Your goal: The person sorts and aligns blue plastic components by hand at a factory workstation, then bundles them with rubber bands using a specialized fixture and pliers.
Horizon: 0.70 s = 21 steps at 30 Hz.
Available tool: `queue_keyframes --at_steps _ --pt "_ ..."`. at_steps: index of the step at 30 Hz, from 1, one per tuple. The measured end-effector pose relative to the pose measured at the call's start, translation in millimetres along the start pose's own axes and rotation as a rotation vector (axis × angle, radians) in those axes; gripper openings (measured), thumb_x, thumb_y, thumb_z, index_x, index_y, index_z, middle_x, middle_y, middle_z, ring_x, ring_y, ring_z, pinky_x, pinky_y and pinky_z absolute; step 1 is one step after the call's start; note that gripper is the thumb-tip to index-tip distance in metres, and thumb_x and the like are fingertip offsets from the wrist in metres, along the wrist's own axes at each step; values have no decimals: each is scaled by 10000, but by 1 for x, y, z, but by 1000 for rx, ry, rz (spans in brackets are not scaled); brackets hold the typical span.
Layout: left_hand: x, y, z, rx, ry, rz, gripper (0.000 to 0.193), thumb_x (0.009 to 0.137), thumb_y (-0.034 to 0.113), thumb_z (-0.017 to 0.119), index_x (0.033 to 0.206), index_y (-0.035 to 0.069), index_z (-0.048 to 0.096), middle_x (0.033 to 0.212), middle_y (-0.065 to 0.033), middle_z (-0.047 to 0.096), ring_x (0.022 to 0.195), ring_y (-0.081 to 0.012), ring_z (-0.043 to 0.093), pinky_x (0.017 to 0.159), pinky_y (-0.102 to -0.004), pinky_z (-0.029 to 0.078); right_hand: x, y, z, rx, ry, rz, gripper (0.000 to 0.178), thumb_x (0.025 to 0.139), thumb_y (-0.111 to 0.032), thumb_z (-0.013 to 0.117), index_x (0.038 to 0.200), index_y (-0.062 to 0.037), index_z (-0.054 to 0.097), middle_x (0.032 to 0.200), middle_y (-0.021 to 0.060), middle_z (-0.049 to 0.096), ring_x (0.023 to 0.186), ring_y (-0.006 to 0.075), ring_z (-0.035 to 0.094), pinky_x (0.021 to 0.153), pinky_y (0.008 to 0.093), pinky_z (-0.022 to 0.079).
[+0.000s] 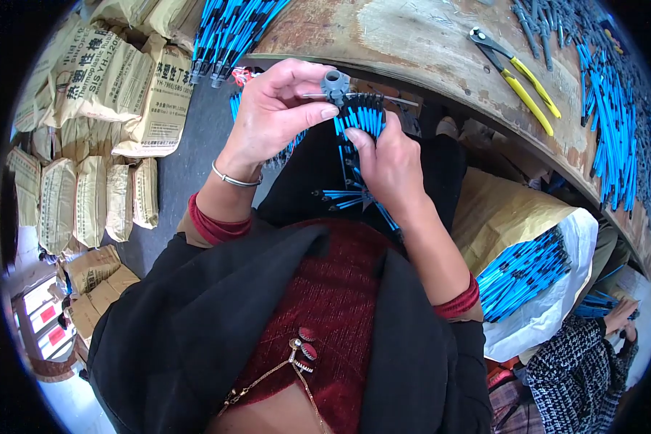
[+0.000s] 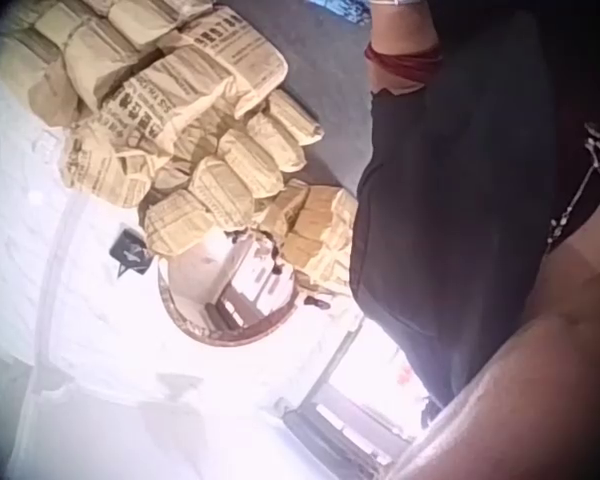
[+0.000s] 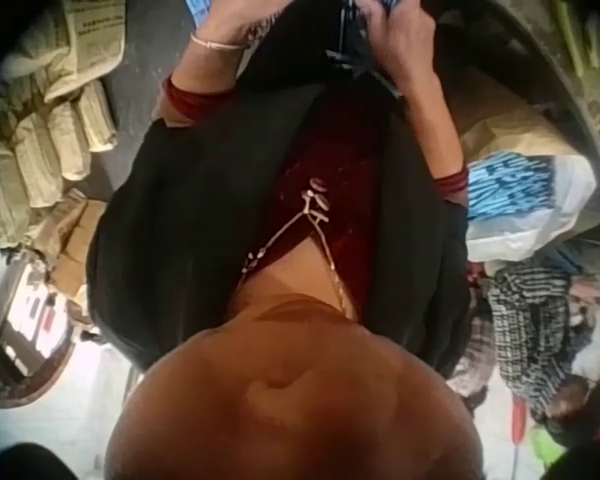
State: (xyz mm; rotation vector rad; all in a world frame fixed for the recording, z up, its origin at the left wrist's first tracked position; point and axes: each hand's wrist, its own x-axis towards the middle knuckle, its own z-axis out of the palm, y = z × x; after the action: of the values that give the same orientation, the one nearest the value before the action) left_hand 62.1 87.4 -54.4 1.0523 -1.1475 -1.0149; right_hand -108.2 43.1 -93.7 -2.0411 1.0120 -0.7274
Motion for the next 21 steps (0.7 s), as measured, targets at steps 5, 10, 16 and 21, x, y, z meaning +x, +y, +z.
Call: queue_keyframes --at_steps 5,10,16,21 --pt "-3 0 11 139 129 -28 335 757 -60 642 1076 -14 550 901 -70 650 844 -101 600 745 -232 484 6 2 -2 74 1 -30 258 856 -233 586 997 -26 526 737 141 617 676 320 620 610 363 472" --pt "-7 -9 7 -87 128 21 340 758 -60 640 1085 -7 562 926 -66 642 830 -100 596 752 -235 486 7 7 -8 160 -92 -17 271 880 -264 547 996 -20 523 725 128 608 664 288 614 611 346 469" --pt "-5 -4 -5 -193 17 -70 384 759 -47 646 1130 -2 558 934 -50 631 806 -86 583 732 -220 476 14 1 -12 142 -201 -71 288 895 -279 509 1002 -12 512 721 139 602 667 281 612 627 355 470" --pt "-6 0 -4 -148 34 -73 370 767 -47 636 1127 -7 562 940 -49 632 819 -89 580 724 -219 469 11 -5 -10 -96 -198 -101 326 882 -295 533 931 25 493 734 224 592 744 416 581 638 420 461"
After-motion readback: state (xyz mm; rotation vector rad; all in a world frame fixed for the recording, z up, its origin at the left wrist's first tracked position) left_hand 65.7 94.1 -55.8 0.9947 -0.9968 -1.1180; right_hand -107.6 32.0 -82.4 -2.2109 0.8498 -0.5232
